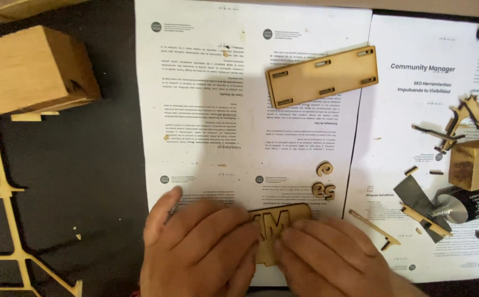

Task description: The person assembles a wooden model by inserting small wooden pieces into slots on a larger wooden base. They use a utility knife to trim a piece and a small stick to push it into place. The task involves handling various wooden components and tools on a cluttered table.

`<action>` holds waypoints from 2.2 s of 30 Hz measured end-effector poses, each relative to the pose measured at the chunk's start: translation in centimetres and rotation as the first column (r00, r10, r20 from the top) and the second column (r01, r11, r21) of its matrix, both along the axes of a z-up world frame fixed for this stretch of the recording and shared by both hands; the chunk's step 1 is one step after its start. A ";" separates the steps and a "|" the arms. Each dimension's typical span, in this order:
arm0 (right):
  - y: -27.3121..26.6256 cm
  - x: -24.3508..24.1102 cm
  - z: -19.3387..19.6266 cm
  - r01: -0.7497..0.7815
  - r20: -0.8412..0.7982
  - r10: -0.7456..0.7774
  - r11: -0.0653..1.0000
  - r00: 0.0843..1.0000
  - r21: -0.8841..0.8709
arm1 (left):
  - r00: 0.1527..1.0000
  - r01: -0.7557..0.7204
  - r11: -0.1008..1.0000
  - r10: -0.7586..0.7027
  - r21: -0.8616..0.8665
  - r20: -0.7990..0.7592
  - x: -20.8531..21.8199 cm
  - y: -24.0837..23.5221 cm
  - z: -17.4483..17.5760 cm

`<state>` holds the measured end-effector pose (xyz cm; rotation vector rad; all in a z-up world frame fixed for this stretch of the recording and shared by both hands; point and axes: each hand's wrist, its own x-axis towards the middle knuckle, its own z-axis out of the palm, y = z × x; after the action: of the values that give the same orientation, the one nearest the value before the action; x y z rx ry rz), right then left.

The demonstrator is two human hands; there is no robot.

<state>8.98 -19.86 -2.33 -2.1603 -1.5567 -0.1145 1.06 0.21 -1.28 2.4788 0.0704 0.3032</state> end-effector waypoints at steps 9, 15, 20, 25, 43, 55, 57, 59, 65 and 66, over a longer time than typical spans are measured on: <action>0.4 -0.5 -0.3 0.033 0.050 -0.031 0.998 0.998 -0.053 | 1.000 -0.004 0.995 0.002 0.098 0.018 0.5 -0.3 -0.4; 0.5 0.2 0.0 -0.007 0.109 0.018 0.995 0.994 -0.100 | 1.000 -0.008 0.995 0.009 0.099 -0.002 0.6 -0.4 -0.6; 0.5 0.2 -0.1 -0.006 0.090 0.014 0.996 0.996 -0.086 | 0.999 -0.011 0.990 0.004 0.138 0.054 0.8 -0.4 -0.9; 0.5 0.2 -0.2 0.001 0.097 0.008 0.996 0.995 -0.093 | 0.999 -0.027 0.987 0.021 0.157 0.038 0.8 -0.5 -0.8; 1.0 -0.7 0.1 0.388 -0.101 -0.388 0.921 0.916 -0.027 | 0.996 -0.066 0.987 0.056 0.149 0.065 1.3 -0.6 -0.9; 1.3 0.4 -0.2 0.335 -0.048 -0.336 0.942 0.941 -0.028 | 0.993 -0.105 0.975 0.093 0.194 0.070 2.0 -0.9 -0.9; 1.4 0.6 0.2 0.323 -0.034 -0.325 0.945 0.945 -0.041 | 0.995 -0.087 0.980 0.076 0.178 0.068 1.7 -0.8 -1.0; 0.9 0.7 -0.2 0.289 -0.035 -0.290 0.957 0.956 -0.037 | 0.996 -0.073 0.982 0.062 0.174 0.070 1.5 -0.7 -1.0; 0.6 -1.3 0.8 0.356 -0.045 -0.356 0.934 0.933 -0.012 | 0.992 -0.117 0.992 0.119 -0.056 0.038 0.9 0.0 0.4; 0.3 -2.1 0.9 0.393 -0.019 -0.393 0.919 0.919 -0.016 | 0.972 -0.225 0.970 0.231 -0.096 0.052 1.0 -0.1 0.6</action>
<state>6.92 -19.61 -1.45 -2.4483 -1.0916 -0.2110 2.09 0.11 -0.63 2.3724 0.3377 0.4645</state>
